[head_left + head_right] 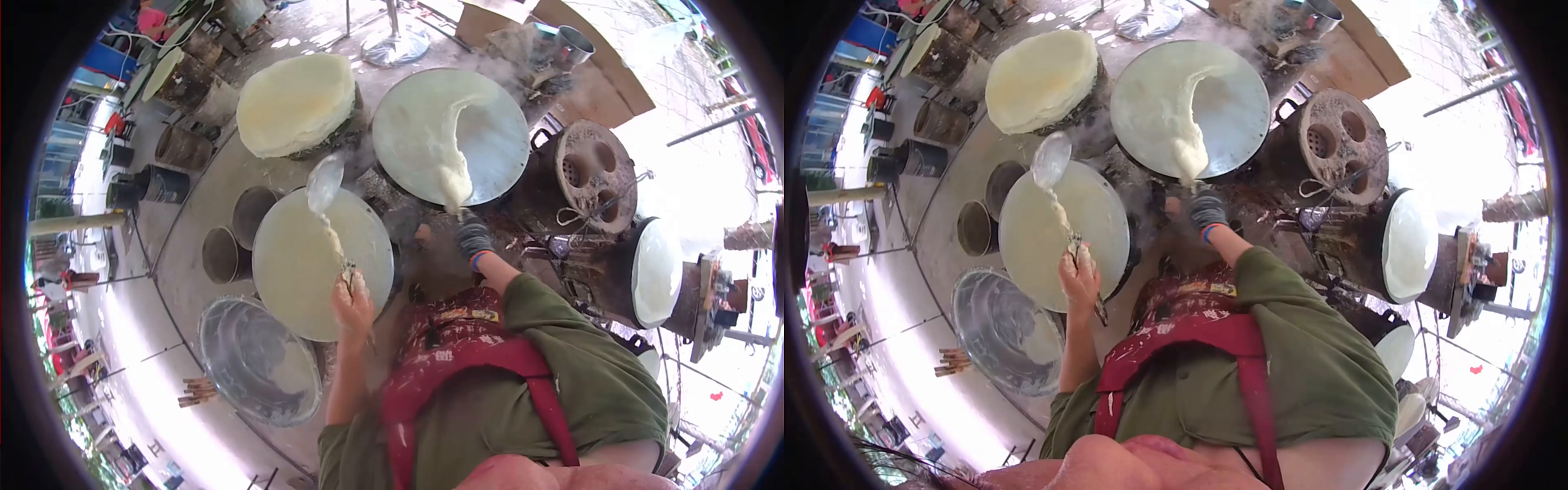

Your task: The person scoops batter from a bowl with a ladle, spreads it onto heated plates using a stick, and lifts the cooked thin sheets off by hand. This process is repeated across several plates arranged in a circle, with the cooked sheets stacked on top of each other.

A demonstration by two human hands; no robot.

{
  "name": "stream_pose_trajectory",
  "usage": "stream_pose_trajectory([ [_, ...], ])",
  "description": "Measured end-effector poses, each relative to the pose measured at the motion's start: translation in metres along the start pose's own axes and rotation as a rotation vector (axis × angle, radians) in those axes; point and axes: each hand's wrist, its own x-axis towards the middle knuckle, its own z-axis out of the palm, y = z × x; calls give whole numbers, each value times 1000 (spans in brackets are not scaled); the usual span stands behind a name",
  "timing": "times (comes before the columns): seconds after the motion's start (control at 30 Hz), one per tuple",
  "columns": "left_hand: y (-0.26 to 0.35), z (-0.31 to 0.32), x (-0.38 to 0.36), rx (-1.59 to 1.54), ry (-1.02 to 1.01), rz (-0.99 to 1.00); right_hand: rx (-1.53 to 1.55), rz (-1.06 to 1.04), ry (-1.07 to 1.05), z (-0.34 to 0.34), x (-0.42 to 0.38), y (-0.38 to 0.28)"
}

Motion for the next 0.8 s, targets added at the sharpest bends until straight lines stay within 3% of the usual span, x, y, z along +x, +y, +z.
stream_pose_trajectory([
  [0.13,-12,-1,-18,-56,36,-81,139,326,-122,-81,8,9],
  [0.23,-9,5,-31,-39,47,-115,-122,-179,-18,-73,10,26],
  [0.27,-10,9,-33,-32,53,-107,-365,-615,154,-42,8,54],
  [0.37,-12,27,-40,-10,78,-67,-209,-219,-197,-60,-5,65],
  [0.4,-11,35,-43,2,87,-56,-249,-42,-299,-108,1,39],
  [0.5,4,62,-55,-47,91,-120,-197,-11,-146,-133,56,86],
  [0.6,21,92,-71,-161,82,-264,-436,-531,-36,-141,92,108],
  [0.7,20,117,-83,59,110,-134,-110,-414,-285,-148,42,96],
  [0.8,2,126,-92,303,111,126,-187,-216,-318,-153,49,131],
])
